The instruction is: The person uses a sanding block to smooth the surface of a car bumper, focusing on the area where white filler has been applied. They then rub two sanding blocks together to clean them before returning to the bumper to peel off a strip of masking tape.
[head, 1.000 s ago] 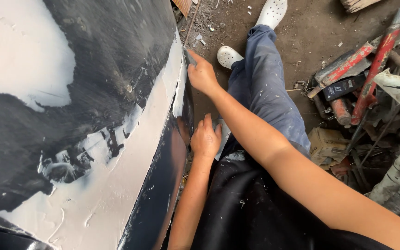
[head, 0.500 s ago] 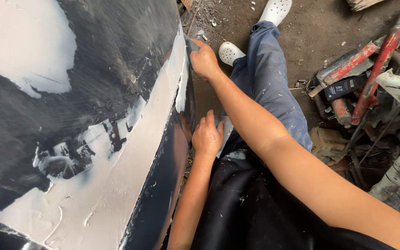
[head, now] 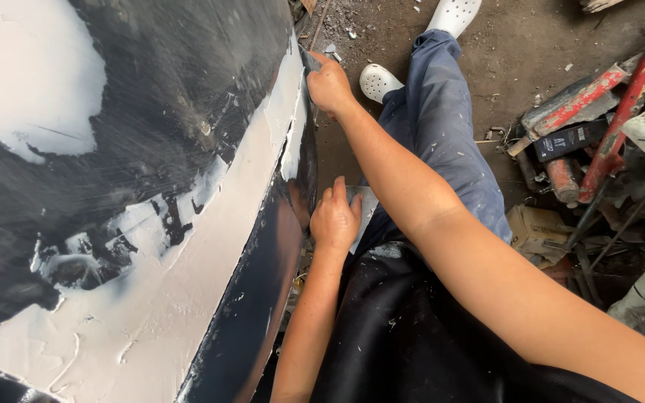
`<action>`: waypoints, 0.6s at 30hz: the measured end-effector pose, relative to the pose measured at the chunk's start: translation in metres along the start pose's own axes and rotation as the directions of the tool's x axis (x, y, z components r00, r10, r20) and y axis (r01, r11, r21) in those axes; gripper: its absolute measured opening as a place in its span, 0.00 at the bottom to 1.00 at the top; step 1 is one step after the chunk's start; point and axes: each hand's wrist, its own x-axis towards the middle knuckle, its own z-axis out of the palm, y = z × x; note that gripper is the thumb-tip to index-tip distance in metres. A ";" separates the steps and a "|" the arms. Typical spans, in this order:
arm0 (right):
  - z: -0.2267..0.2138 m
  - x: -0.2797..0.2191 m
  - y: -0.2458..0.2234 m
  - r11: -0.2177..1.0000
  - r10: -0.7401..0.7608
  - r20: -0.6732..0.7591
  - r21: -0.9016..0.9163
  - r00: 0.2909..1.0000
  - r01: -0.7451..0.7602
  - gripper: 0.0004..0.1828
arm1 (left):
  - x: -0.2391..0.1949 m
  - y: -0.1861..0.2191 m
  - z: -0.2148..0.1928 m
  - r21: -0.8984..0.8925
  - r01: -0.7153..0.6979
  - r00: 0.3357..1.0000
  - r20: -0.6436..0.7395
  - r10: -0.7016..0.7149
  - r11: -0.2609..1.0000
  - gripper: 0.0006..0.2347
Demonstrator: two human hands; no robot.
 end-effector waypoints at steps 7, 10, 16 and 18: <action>-0.045 -0.016 0.001 0.841 0.417 0.111 -0.423 0.902 -0.336 0.39 | 0.002 0.007 -0.005 -0.065 0.036 0.999 0.001 -0.036 0.997 0.21; -0.065 -0.028 0.040 0.888 -0.161 0.129 -0.413 0.979 0.200 0.33 | -0.004 -0.001 -0.005 -0.104 0.035 0.999 -0.005 -0.036 0.994 0.19; -0.012 -0.060 0.012 0.986 -0.124 0.093 -0.100 0.988 0.133 0.29 | -0.027 -0.003 -0.006 -0.124 -0.026 0.996 -0.087 0.015 0.992 0.19; 0.003 -0.041 0.029 0.983 -0.089 0.044 -0.159 0.995 0.094 0.31 | -0.035 -0.008 -0.002 -0.107 -0.030 0.995 -0.097 0.020 0.994 0.19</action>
